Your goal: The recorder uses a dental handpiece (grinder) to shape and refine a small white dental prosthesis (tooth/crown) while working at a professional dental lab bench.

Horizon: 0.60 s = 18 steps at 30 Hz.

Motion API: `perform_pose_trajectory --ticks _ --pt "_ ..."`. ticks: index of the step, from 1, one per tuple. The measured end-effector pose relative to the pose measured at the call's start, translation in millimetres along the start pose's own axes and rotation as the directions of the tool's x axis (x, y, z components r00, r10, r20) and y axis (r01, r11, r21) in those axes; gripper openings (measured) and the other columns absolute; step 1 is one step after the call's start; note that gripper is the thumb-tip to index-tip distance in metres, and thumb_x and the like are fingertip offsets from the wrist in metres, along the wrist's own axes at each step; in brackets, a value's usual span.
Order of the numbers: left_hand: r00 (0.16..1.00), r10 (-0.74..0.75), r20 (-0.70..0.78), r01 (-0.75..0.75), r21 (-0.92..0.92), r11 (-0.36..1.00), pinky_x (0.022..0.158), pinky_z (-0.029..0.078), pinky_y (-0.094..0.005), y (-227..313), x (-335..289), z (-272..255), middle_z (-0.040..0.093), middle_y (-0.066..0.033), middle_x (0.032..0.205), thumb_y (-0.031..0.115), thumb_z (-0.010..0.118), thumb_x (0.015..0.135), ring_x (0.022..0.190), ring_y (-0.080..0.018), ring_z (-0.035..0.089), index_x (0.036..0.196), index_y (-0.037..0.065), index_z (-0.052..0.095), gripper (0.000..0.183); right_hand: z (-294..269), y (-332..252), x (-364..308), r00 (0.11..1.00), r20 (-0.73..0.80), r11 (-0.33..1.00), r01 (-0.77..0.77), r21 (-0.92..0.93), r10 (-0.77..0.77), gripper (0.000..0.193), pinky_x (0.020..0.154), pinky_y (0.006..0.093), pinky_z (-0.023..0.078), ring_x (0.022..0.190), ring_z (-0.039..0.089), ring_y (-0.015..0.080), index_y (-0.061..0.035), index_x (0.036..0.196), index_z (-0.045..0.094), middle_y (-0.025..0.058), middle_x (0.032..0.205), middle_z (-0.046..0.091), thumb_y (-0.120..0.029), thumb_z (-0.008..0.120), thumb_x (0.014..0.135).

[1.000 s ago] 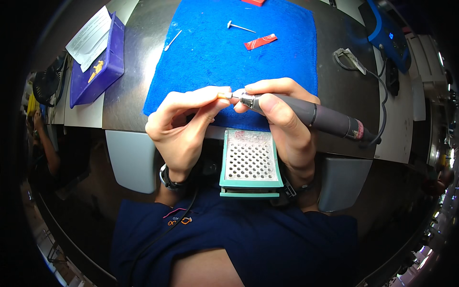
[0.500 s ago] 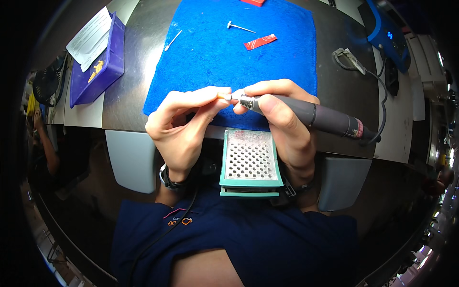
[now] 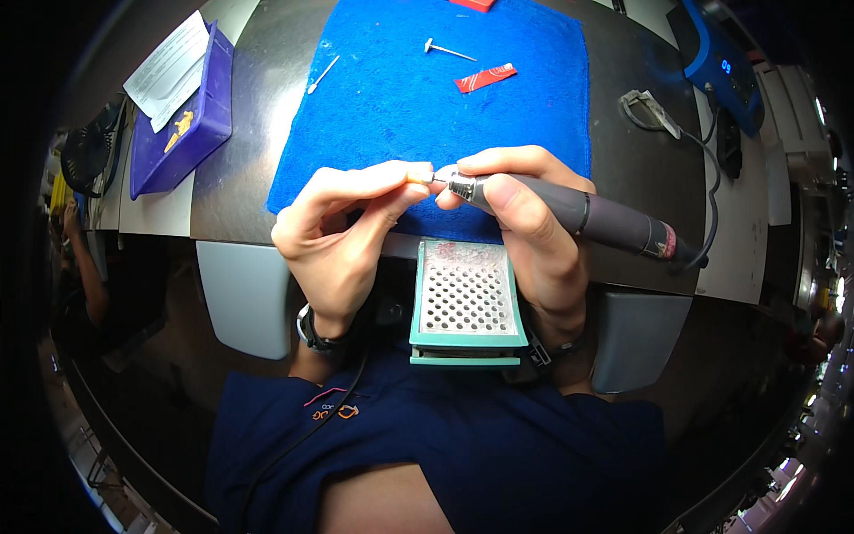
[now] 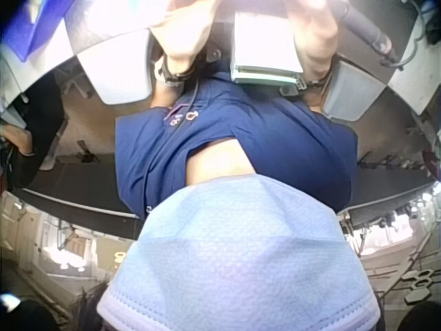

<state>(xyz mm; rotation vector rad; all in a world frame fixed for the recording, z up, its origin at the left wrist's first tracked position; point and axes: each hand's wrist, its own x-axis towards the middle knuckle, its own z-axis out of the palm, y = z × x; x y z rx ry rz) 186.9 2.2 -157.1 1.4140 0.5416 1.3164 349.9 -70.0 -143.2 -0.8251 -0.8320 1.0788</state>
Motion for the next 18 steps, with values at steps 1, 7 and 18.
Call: perform_pose_trajectory --ticks 1,7,18 --pt "1.0 -0.012 0.004 0.012 -0.011 1.0 0.082 0.06 -0.0302 -0.2 0.4 0.5 0.076 -0.0156 0.097 -0.01 0.075 0.083 0.089 -0.0197 0.074 0.098 -0.005 0.073 0.016 0.3 -0.2 -0.1 1.0 0.008 1.0 0.014 0.005 -0.014 0.029 0.093 0.0406 0.053 0.095 0.069 0.0276 0.0111 0.111 0.063 0.025 0.1 0.07 -0.011 0.054 0.095" --pt "0.997 0.05 0.05 -0.055 0.093 0.994 0.083 0.062 -0.0335 -2.8 0.4 -2.6 0.074 -0.0221 0.099 -0.014 0.072 0.085 0.092 -0.0249 0.075 0.1 -0.006 0.064 0.019 0.6 -2.1 -0.1 1.0 0.006 0.999 -0.006 0.053 0.006 0.031 0.095 0.0415 0.053 0.097 0.069 0.0291 0.0119 0.113 0.061 0.0271 0.103 0.069 -0.013 0.054 0.095" --pt "0.997 0.073 -0.012 -0.071 0.15 0.986 0.06 0.054 -0.0216 -4.2 2.2 -0.1 0.076 -0.0088 0.094 -0.001 0.082 0.08 0.08 -0.0123 0.073 0.102 0.001 0.074 0.023 -0.1 -0.8 0.7 1.0 0.021 0.995 -0.016 0.102 0.014 0.033 0.097 0.0422 0.054 0.1 0.069 0.0304 0.0121 0.114 0.058 0.0278 0.105 0.068 -0.015 0.055 0.096"
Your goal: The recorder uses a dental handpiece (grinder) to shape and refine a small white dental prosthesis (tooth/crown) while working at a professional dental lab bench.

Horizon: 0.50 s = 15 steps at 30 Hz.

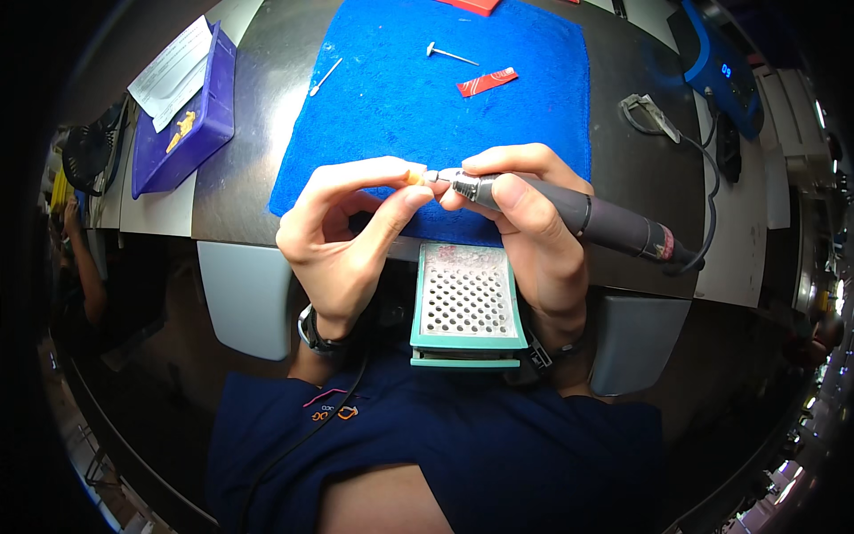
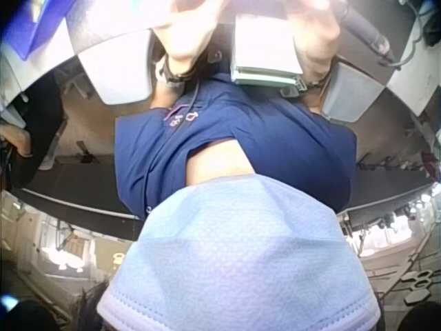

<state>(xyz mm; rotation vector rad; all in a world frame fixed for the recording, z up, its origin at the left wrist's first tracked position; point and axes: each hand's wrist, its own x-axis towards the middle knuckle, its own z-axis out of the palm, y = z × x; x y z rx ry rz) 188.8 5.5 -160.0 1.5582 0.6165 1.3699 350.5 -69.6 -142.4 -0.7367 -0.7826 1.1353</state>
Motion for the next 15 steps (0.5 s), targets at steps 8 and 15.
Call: perform_pose_trajectory --ticks 8,15 --pt "0.999 -0.022 0.027 0.022 -0.01 1.0 0.062 0.055 -0.0215 2.1 -0.2 1.6 0.077 -0.0088 0.098 0.0 0.081 0.082 0.083 -0.0139 0.074 0.105 0.001 0.074 0.024 -0.8 -1.6 0.4 1.0 -0.02 1.0 0.023 -0.02 -0.023 0.031 0.097 0.0419 0.054 0.1 0.069 0.03 0.0116 0.114 0.058 0.0275 0.104 0.067 -0.014 0.055 0.097" --pt "1.0 -0.023 0.019 0.023 -0.027 0.999 0.063 0.055 -0.0215 0.7 -1.7 1.0 0.077 -0.0096 0.097 -0.001 0.081 0.082 0.083 -0.0135 0.074 0.104 0.0 0.074 0.023 1.1 -0.6 -0.4 0.999 -0.036 1.0 0.005 -0.021 -0.005 0.031 0.096 0.0412 0.054 0.099 0.069 0.0287 0.0118 0.115 0.058 0.028 0.105 0.068 -0.013 0.056 0.096"
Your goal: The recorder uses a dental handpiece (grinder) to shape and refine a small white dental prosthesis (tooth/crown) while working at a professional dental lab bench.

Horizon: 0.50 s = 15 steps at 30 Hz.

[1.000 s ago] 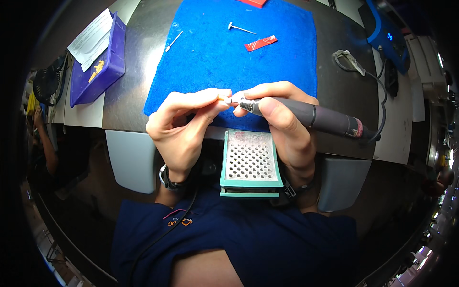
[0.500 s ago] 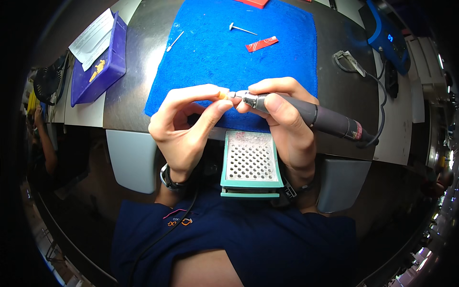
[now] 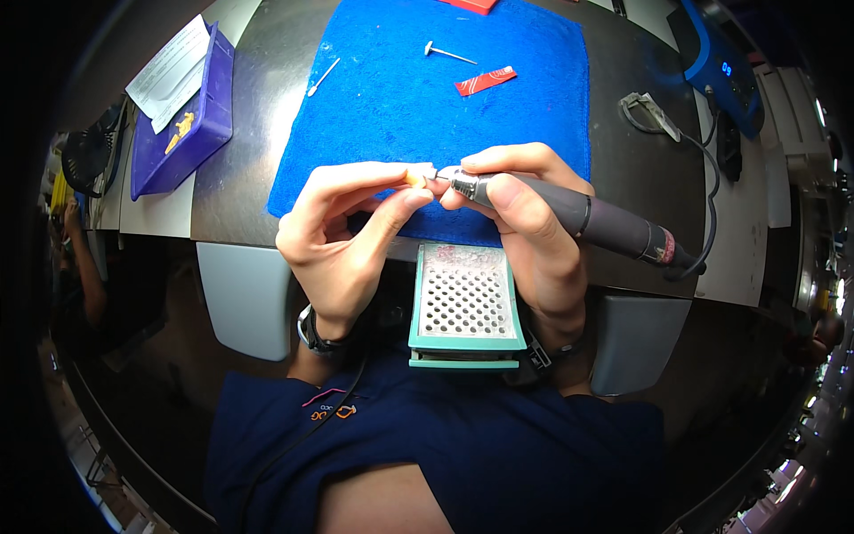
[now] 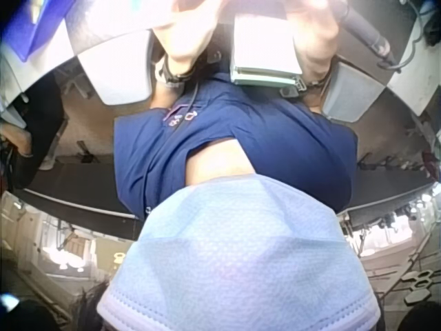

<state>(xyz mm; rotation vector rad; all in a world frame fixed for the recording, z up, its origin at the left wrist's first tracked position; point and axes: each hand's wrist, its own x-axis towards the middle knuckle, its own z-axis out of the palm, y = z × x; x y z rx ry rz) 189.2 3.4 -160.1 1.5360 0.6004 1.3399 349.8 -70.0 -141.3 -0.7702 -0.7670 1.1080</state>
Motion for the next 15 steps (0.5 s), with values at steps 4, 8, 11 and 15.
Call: perform_pose_trajectory --ticks 4,8,11,15 --pt "1.0 -0.014 -0.013 0.014 -0.002 1.0 0.063 0.055 -0.0212 1.3 -0.7 0.2 0.077 -0.0095 0.096 -0.001 0.081 0.082 0.083 -0.0129 0.074 0.103 0.0 0.075 0.022 -0.3 1.0 0.0 1.0 -0.005 1.0 0.003 -0.011 -0.003 0.031 0.096 0.0406 0.054 0.098 0.069 0.0281 0.0119 0.115 0.059 0.0276 0.104 0.069 -0.012 0.057 0.096" --pt "1.0 0.0 -0.012 0.0 -0.005 1.0 0.062 0.054 -0.021 0.7 -0.4 0.5 0.077 -0.0096 0.095 -0.001 0.081 0.081 0.082 -0.0124 0.073 0.102 0.0 0.075 0.021 -3.3 2.2 0.0 1.0 0.016 1.0 0.006 -0.022 -0.005 0.032 0.096 0.0401 0.054 0.098 0.07 0.0278 0.0119 0.116 0.059 0.0269 0.103 0.069 -0.013 0.057 0.096" --pt "1.0 -0.009 -0.015 0.009 0.012 1.0 0.061 0.053 -0.0209 1.5 -0.9 -0.1 0.077 -0.0097 0.095 -0.002 0.081 0.081 0.08 -0.0115 0.072 0.1 0.0 0.076 0.02 -1.5 1.6 0.0 1.0 0.024 1.0 0.012 -0.018 -0.011 0.032 0.096 0.04 0.054 0.098 0.07 0.0276 0.012 0.116 0.059 0.0269 0.103 0.069 -0.013 0.056 0.096" --pt "1.0 0.007 -0.019 -0.007 -0.006 1.0 0.06 0.053 -0.0208 1.6 0.0 0.9 0.077 -0.0097 0.095 -0.003 0.082 0.08 0.078 -0.0105 0.071 0.099 0.0 0.076 0.02 -2.7 0.9 -0.4 0.999 0.034 0.999 0.018 -0.035 -0.017 0.033 0.096 0.0402 0.053 0.098 0.069 0.0275 0.012 0.116 0.059 0.0269 0.103 0.07 -0.014 0.056 0.096"
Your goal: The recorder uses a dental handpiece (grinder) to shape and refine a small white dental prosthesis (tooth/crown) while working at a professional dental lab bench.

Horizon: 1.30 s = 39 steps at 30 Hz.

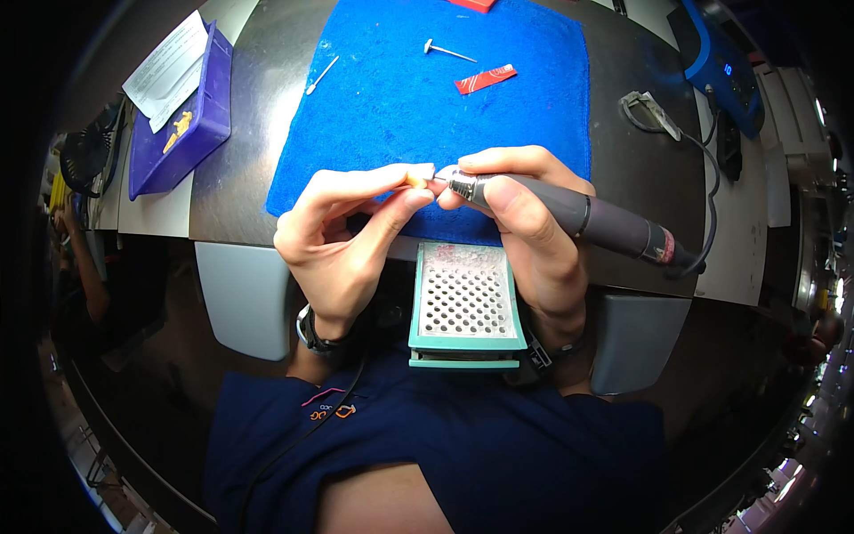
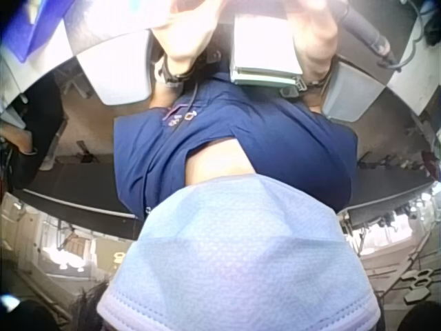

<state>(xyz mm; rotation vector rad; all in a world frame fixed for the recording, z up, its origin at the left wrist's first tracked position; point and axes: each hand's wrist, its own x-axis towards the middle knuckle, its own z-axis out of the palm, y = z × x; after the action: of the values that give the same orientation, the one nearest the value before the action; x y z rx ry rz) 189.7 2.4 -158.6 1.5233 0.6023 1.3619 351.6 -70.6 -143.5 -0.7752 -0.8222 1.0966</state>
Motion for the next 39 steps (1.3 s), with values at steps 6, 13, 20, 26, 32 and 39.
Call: perform_pose_trajectory --ticks 6,13,20,26,32,39 --pt "1.0 0.006 0.001 -0.006 -0.013 1.0 0.061 0.053 -0.021 -0.6 -0.6 0.2 0.077 -0.0095 0.095 -0.003 0.082 0.08 0.078 -0.0104 0.071 0.098 0.0 0.076 0.019 0.7 0.6 -0.2 1.0 0.0 1.0 0.005 -0.02 -0.005 0.033 0.096 0.041 0.053 0.098 0.069 0.0276 0.0117 0.116 0.06 0.0268 0.103 0.07 -0.014 0.055 0.096" --pt "1.0 -0.004 -0.008 0.004 -0.017 1.0 0.061 0.052 -0.0211 -0.9 -0.7 0.1 0.077 -0.01 0.094 -0.003 0.082 0.08 0.077 -0.011 0.071 0.096 -0.001 0.076 0.018 2.2 0.1 0.0 1.0 -0.006 1.0 0.01 -0.028 -0.01 0.032 0.095 0.0406 0.053 0.098 0.069 0.0278 0.0116 0.115 0.06 0.0265 0.102 0.069 -0.013 0.055 0.096" --pt "1.0 0.0 -0.019 -0.001 -0.061 0.998 0.062 0.053 -0.0216 -2.7 -0.4 1.4 0.077 -0.0105 0.094 -0.004 0.082 0.08 0.078 -0.0116 0.071 0.096 -0.001 0.075 0.018 1.1 0.8 0.5 1.0 -0.012 1.0 0.021 -0.021 -0.021 0.031 0.095 0.0404 0.052 0.096 0.069 0.0272 0.0114 0.114 0.061 0.0259 0.102 0.07 -0.012 0.054 0.096" --pt "1.0 0.012 -0.015 -0.012 -0.037 0.999 0.064 0.054 -0.0228 -0.8 -0.5 0.6 0.077 -0.0107 0.094 -0.004 0.081 0.08 0.079 -0.0127 0.072 0.097 -0.001 0.075 0.018 3.9 -0.4 0.0 1.0 -0.011 0.999 0.026 -0.044 -0.026 0.03 0.095 0.04 0.052 0.096 0.069 0.0269 0.0112 0.113 0.062 0.0253 0.1 0.07 -0.012 0.054 0.096" --pt "1.0 0.011 -0.01 -0.011 -0.044 0.999 0.065 0.054 -0.0231 -1.2 -0.3 0.7 0.077 -0.0109 0.094 -0.004 0.082 0.08 0.08 -0.0133 0.072 0.097 -0.001 0.076 0.019 0.0 1.0 0.4 0.999 0.02 0.999 0.034 -0.036 -0.034 0.03 0.094 0.0398 0.052 0.095 0.069 0.0268 0.0113 0.113 0.062 0.0255 0.1 0.07 -0.012 0.053 0.096" --pt "1.0 0.023 -0.003 -0.023 -0.004 1.0 0.066 0.056 -0.0244 -2.7 0.7 -0.4 0.077 -0.0114 0.097 -0.004 0.081 0.08 0.081 -0.0145 0.073 0.098 -0.001 0.075 0.019 1.6 0.3 0.8 1.0 0.017 0.999 0.024 -0.043 -0.023 0.029 0.094 0.0408 0.053 0.096 0.068 0.0278 0.0109 0.111 0.062 0.0255 0.103 0.069 -0.012 0.054 0.095"
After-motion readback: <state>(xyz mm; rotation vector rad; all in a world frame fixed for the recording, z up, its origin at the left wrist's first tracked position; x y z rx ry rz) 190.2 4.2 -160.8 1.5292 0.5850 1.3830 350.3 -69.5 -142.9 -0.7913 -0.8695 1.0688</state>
